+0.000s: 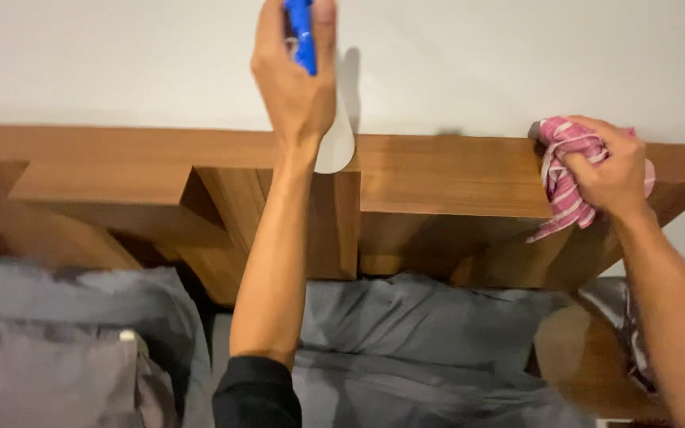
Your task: The person cleans a wooden headboard by spraying it with a cleaning solution and wiping it with a pink cloth. They repeatedly spray different sections of the headboard and wipe them down, occasionally adjusting the cloth.
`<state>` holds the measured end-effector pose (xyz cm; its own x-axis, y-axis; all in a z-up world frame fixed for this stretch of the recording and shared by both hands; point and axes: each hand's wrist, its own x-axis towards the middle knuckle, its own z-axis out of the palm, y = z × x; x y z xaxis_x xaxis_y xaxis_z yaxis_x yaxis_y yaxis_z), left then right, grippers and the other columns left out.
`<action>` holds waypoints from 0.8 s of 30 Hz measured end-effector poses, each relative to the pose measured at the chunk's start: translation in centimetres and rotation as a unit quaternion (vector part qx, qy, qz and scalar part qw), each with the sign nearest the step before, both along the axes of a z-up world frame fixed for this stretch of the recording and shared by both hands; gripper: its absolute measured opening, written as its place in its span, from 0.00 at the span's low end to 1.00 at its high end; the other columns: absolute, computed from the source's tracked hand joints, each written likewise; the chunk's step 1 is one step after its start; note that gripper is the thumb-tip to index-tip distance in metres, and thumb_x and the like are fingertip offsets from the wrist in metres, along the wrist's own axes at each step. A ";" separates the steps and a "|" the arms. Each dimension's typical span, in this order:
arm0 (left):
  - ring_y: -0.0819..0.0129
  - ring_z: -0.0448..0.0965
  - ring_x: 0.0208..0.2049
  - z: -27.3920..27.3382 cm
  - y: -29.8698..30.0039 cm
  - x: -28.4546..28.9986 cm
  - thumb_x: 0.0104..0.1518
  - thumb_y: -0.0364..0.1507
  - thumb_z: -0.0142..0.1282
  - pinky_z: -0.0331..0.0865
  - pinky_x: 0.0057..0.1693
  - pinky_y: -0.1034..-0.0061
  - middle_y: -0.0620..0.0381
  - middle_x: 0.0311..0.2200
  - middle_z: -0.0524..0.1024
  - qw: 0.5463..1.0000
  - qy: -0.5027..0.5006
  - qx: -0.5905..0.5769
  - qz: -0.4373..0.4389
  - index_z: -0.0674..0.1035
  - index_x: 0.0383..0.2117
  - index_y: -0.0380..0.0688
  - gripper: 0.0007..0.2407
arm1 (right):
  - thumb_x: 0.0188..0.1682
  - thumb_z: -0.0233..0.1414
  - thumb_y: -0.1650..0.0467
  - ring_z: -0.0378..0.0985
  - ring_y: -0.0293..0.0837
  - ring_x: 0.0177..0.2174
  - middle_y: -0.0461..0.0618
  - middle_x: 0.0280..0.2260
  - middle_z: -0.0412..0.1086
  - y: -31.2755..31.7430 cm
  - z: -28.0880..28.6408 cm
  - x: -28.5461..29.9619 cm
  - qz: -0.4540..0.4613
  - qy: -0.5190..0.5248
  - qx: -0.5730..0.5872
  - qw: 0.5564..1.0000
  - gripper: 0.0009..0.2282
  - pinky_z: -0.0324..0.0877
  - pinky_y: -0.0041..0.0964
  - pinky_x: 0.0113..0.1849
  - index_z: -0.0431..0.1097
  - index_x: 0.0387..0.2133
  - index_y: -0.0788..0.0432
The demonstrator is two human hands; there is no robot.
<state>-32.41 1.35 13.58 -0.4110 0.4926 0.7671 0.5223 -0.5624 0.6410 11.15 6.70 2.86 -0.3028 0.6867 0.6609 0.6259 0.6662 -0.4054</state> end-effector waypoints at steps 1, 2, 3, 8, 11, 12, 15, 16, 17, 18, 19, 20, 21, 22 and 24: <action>0.72 0.70 0.29 0.0 0.1 -0.3 0.66 0.52 0.46 0.65 0.36 0.71 0.59 0.30 0.71 1.000 0.004 0.000 -0.009 0.78 0.45 0.41 0.24 | 0.51 0.57 0.74 0.81 0.46 0.44 0.59 0.44 0.77 0.1 0.1 -0.2 -0.009 0.004 0.000 1.000 0.14 0.73 0.35 0.49 0.74 0.51 0.66; 0.70 0.73 0.34 0.0 0.1 -0.5 0.67 0.52 0.48 0.70 0.42 0.70 0.56 0.37 0.73 1.000 -0.009 0.012 0.003 0.76 0.51 0.40 0.25 | 0.52 0.56 0.74 0.81 0.45 0.43 0.59 0.44 0.77 0.0 0.2 -0.4 -0.013 -0.005 0.003 1.000 0.13 0.73 0.35 0.49 0.75 0.50 0.66; 0.69 0.76 0.39 -0.3 -0.1 -0.7 0.67 0.53 0.50 0.74 0.48 0.68 0.54 0.44 0.74 0.999 -0.025 0.023 0.018 0.74 0.56 0.38 0.27 | 0.53 0.56 0.74 0.81 0.45 0.43 0.58 0.44 0.77 -0.1 0.3 -0.5 -0.015 -0.017 0.005 1.000 0.12 0.73 0.34 0.49 0.75 0.50 0.65; 0.56 0.66 0.61 -3.5 1.1 -1.4 0.65 0.52 0.61 0.66 0.68 0.59 0.46 0.61 0.62 0.995 0.076 0.014 0.068 0.58 0.67 0.39 0.36 | 0.56 0.55 0.73 0.79 0.44 0.38 0.55 0.40 0.77 0.4 0.7 -0.8 -0.039 -0.041 -0.050 0.997 0.11 0.73 0.36 0.46 0.75 0.50 0.63; 0.49 0.58 0.68 -4.6 0.0 -1.8 0.65 0.50 0.64 0.58 0.72 0.56 0.43 0.70 0.53 0.995 0.085 0.013 0.041 0.50 0.72 0.40 0.41 | 0.57 0.53 0.71 0.78 0.46 0.34 0.56 0.35 0.77 -1.2 2.4 -3.6 -0.071 -0.031 -0.140 0.987 0.12 0.73 0.41 0.41 0.75 0.51 0.62; 0.47 0.55 0.72 -5.0 -0.1 -1.9 0.66 0.48 0.64 0.54 0.75 0.54 0.42 0.71 0.49 0.997 0.077 0.005 0.022 0.47 0.72 0.40 0.41 | 0.58 0.51 0.69 0.78 0.49 0.31 0.58 0.33 0.76 -2.1 3.4 -4.9 -0.094 -0.029 -0.195 0.976 0.12 0.73 0.45 0.38 0.75 0.51 0.61; 0.48 0.47 0.76 -6.1 -0.8 -2.4 0.67 0.48 0.63 0.49 0.78 0.53 0.43 0.74 0.44 0.994 0.110 0.016 0.018 0.45 0.73 0.42 0.42 | 0.55 0.53 0.69 0.76 0.58 0.38 0.64 0.38 0.75 -2.0 2.5 -5.9 -0.091 -0.138 -0.139 0.976 0.15 0.70 0.53 0.43 0.73 0.52 0.62; 0.48 0.47 0.76 -6.7 -0.7 -2.6 0.67 0.48 0.63 0.49 0.78 0.53 0.43 0.74 0.44 0.993 0.113 0.018 0.014 0.45 0.73 0.42 0.42 | 0.55 0.53 0.69 0.76 0.58 0.38 0.64 0.38 0.75 -1.8 2.6 -6.5 -0.095 -0.135 -0.139 0.977 0.15 0.70 0.53 0.43 0.73 0.52 0.62; 0.47 0.46 0.77 -7.5 -0.4 -2.6 0.66 0.47 0.63 0.46 0.79 0.50 0.42 0.75 0.43 0.993 0.115 0.005 0.020 0.45 0.74 0.41 0.42 | 0.53 0.53 0.70 0.74 0.60 0.44 0.65 0.42 0.74 -1.9 2.7 -6.7 -0.081 -0.199 -0.085 0.973 0.16 0.69 0.54 0.47 0.72 0.53 0.63; 0.46 0.45 0.78 -8.2 0.0 -2.6 0.64 0.46 0.63 0.43 0.79 0.47 0.40 0.76 0.42 0.993 0.117 -0.007 0.024 0.45 0.74 0.41 0.43 | 0.50 0.54 0.71 0.73 0.62 0.49 0.65 0.47 0.73 -1.8 2.9 -7.0 -0.066 -0.262 -0.032 0.962 0.17 0.68 0.56 0.52 0.71 0.53 0.63; 0.46 0.45 0.78 -8.4 -0.6 -2.4 0.64 0.46 0.63 0.43 0.79 0.47 0.40 0.76 0.42 0.993 0.118 -0.006 0.017 0.45 0.74 0.41 0.43 | 0.50 0.54 0.71 0.73 0.62 0.49 0.65 0.47 0.73 -2.0 2.6 -7.8 -0.073 -0.261 -0.034 0.962 0.17 0.68 0.56 0.52 0.71 0.53 0.63; 0.46 0.46 0.78 -8.5 -1.2 -2.2 0.66 0.45 0.62 0.45 0.79 0.47 0.40 0.76 0.43 0.994 0.108 -0.030 0.005 0.47 0.75 0.41 0.40 | 0.50 0.54 0.71 0.73 0.62 0.49 0.66 0.47 0.73 -2.1 2.2 -8.6 -0.070 -0.281 -0.064 0.955 0.17 0.68 0.56 0.52 0.71 0.53 0.63; 0.46 0.46 0.79 -8.4 -1.5 -2.1 0.68 0.44 0.60 0.46 0.80 0.48 0.40 0.77 0.43 0.994 0.095 -0.050 -0.003 0.48 0.75 0.42 0.38 | 0.49 0.53 0.71 0.74 0.62 0.49 0.66 0.48 0.72 -1.5 2.4 -9.5 -0.064 -0.304 -0.089 0.946 0.17 0.68 0.55 0.52 0.70 0.52 0.63; 0.46 0.46 0.79 -8.6 -1.6 -1.9 0.68 0.44 0.60 0.46 0.80 0.48 0.40 0.77 0.43 0.995 0.093 -0.045 -0.005 0.48 0.75 0.42 0.38 | 0.49 0.53 0.71 0.74 0.62 0.49 0.66 0.48 0.72 -2.8 3.4 -11.8 -0.068 -0.305 -0.085 0.946 0.17 0.68 0.55 0.52 0.70 0.52 0.63; 0.44 0.45 0.79 -8.8 -1.5 -1.7 0.69 0.43 0.59 0.45 0.79 0.48 0.39 0.77 0.41 0.992 0.118 -0.045 0.017 0.48 0.75 0.41 0.37 | 0.48 0.43 0.73 0.79 0.48 0.46 0.52 0.47 0.74 -5.0 5.4 -16.7 0.056 -0.196 -0.198 0.959 0.17 0.75 0.46 0.48 0.70 0.50 0.55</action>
<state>-34.16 -0.19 4.77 -0.2420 0.5519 0.7981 0.6817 -0.4886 0.5445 -5.55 1.67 8.31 -0.5601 0.8096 0.1754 0.7159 0.5796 -0.3893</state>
